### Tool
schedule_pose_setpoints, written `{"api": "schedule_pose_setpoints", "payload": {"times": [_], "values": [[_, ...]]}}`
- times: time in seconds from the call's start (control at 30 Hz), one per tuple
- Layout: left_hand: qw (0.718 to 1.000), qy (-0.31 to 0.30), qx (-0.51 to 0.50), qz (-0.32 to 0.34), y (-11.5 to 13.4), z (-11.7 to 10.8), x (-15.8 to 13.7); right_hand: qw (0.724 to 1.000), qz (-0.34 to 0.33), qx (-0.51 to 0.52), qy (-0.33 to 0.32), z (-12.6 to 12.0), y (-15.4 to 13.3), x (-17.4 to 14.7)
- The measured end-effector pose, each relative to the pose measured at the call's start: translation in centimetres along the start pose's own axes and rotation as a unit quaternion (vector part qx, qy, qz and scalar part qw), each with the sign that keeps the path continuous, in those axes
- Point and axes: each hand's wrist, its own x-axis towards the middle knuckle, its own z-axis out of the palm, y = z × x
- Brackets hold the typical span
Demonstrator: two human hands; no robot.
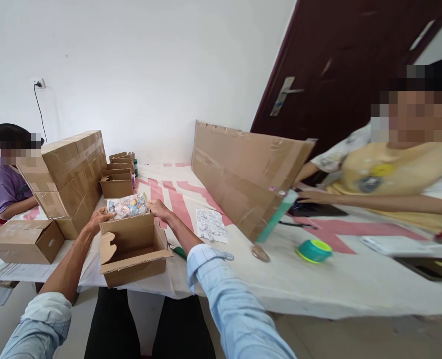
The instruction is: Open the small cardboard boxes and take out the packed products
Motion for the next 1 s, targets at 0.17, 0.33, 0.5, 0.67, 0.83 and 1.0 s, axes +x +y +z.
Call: {"api": "schedule_pose_setpoints", "payload": {"times": [0.17, 0.33, 0.5, 0.67, 0.83, 1.0], "values": [[0.994, 0.042, -0.046, 0.094, 4.5, 0.3, 1.2, 0.996, -0.06, 0.051, 0.049, -0.6, -3.1, 1.7], [0.979, 0.053, -0.08, 0.182, 9.1, 0.9, 0.4, 0.981, -0.144, 0.119, 0.056, -1.5, -7.1, 1.0], [0.965, 0.051, -0.1, 0.239, 12.0, 1.6, -1.6, 0.97, -0.18, 0.151, 0.056, -1.6, -10.0, -0.7], [0.95, 0.04, -0.113, 0.289, 14.2, 2.1, -3.6, 0.968, -0.19, 0.151, 0.057, -1.8, -11.7, -1.7], [0.938, 0.025, -0.089, 0.333, 15.4, 2.0, -5.3, 0.964, -0.203, 0.164, 0.04, -2.2, -12.3, -2.2], [0.959, 0.0, -0.026, 0.283, 13.9, 1.0, -4.2, 0.973, -0.176, 0.148, 0.018, -2.2, -10.4, -2.4]]}}
